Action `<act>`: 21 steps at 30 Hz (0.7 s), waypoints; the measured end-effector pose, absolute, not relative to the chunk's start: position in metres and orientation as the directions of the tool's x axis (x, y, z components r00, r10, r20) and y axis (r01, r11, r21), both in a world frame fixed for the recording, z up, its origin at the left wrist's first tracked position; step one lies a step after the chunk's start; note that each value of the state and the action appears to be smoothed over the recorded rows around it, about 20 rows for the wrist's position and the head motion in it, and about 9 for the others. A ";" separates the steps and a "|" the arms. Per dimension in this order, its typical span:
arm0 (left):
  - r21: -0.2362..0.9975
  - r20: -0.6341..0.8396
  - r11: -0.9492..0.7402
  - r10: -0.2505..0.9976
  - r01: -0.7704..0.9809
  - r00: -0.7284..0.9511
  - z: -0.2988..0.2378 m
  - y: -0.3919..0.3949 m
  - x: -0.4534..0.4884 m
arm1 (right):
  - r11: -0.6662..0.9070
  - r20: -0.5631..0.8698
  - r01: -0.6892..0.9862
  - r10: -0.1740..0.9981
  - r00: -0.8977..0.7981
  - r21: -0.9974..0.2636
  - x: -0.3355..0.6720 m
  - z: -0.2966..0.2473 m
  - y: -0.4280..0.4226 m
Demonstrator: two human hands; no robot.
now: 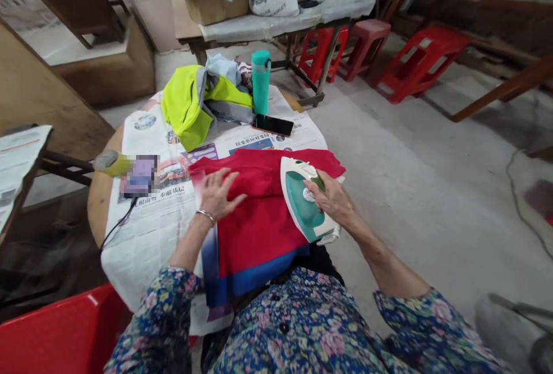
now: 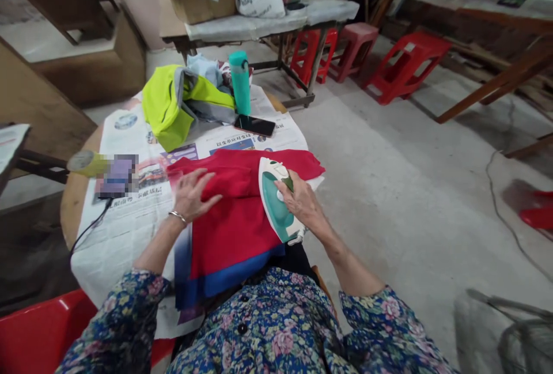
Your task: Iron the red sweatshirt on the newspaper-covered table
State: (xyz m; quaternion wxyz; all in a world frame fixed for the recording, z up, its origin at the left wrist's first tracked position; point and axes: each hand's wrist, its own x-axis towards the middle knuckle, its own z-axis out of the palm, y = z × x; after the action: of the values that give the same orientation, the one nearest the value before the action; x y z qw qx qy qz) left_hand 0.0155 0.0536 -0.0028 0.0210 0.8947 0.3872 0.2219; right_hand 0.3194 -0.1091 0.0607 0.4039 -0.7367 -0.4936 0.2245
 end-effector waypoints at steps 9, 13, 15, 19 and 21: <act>0.415 0.271 -0.637 0.768 0.649 0.580 -0.021 0.027 0.091 | -0.234 -0.008 0.463 0.899 0.438 -0.855 0.314 0.066 -0.104; 0.520 0.339 -0.541 0.841 0.661 0.422 -0.011 0.049 0.080 | -0.227 -0.066 0.335 0.901 0.429 -0.914 0.310 0.073 -0.108; 0.659 0.393 -0.434 0.895 0.615 0.211 -0.001 0.057 0.066 | -0.222 -0.073 0.309 0.900 0.430 -0.925 0.309 0.075 -0.115; 0.965 0.233 -0.261 0.879 -0.010 -0.416 0.021 0.059 0.014 | -0.189 -0.050 0.263 0.888 0.456 -0.946 0.306 0.078 -0.131; 0.956 0.144 -0.253 0.845 -0.148 -0.516 0.029 0.051 -0.018 | -0.165 -0.030 0.262 0.892 0.452 -0.951 0.304 0.080 -0.135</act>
State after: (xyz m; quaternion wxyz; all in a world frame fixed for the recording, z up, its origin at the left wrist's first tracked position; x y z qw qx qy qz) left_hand -0.0182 0.0506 0.0292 0.3488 0.3470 0.5019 0.7113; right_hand 0.3041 -0.1355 0.0797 0.4949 -0.6935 -0.4157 0.3183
